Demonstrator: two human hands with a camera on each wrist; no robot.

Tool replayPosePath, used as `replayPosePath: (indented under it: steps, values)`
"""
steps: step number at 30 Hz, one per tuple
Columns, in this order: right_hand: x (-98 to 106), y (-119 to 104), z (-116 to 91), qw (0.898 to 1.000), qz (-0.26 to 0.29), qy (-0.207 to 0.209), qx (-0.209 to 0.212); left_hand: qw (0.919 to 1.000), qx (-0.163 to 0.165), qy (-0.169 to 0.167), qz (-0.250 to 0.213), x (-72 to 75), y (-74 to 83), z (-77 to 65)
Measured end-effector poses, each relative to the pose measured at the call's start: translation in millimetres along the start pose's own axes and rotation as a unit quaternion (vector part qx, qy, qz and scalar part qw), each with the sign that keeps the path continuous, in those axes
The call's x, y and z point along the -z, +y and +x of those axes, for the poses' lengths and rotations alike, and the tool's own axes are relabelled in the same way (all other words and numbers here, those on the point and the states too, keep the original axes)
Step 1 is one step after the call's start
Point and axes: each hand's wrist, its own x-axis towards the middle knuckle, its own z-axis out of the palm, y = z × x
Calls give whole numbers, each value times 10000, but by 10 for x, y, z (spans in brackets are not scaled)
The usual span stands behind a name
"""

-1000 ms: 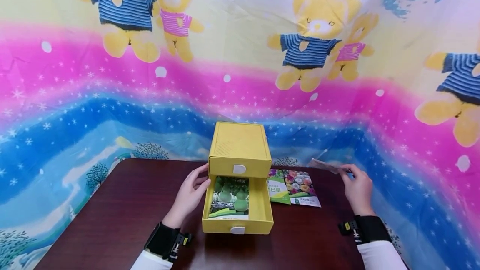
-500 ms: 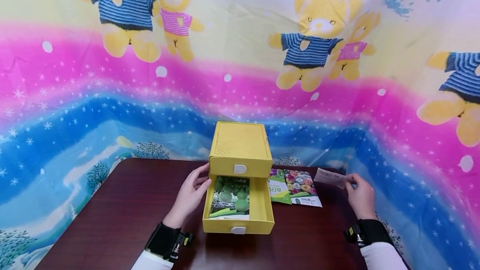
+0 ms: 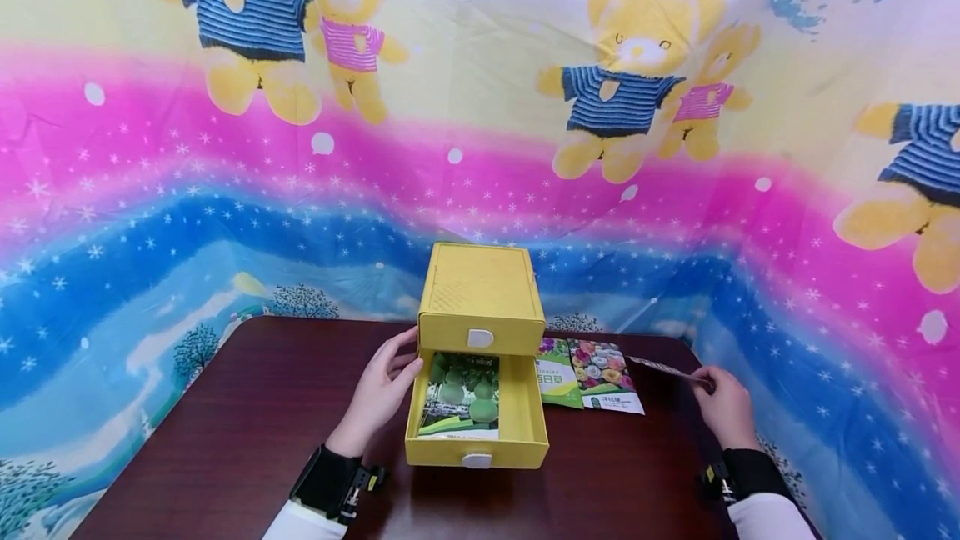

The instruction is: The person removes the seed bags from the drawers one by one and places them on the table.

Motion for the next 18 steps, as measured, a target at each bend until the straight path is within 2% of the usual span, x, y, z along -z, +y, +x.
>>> replayPosePath:
  steps: [4, 10, 18]
  values:
    - [19, 91, -37, 9982, -67, -604, 13, 10000, -7, 3, 9, 0, 0, -2]
    - [42, 177, -44, 9896, -197, -1422, 63, 10000, -9, 10, 19, -3, -6, 0]
    - [45, 186, -44, 9753, -483, -2157, -63, 10000, -50, 17, 4, -5, -13, -1]
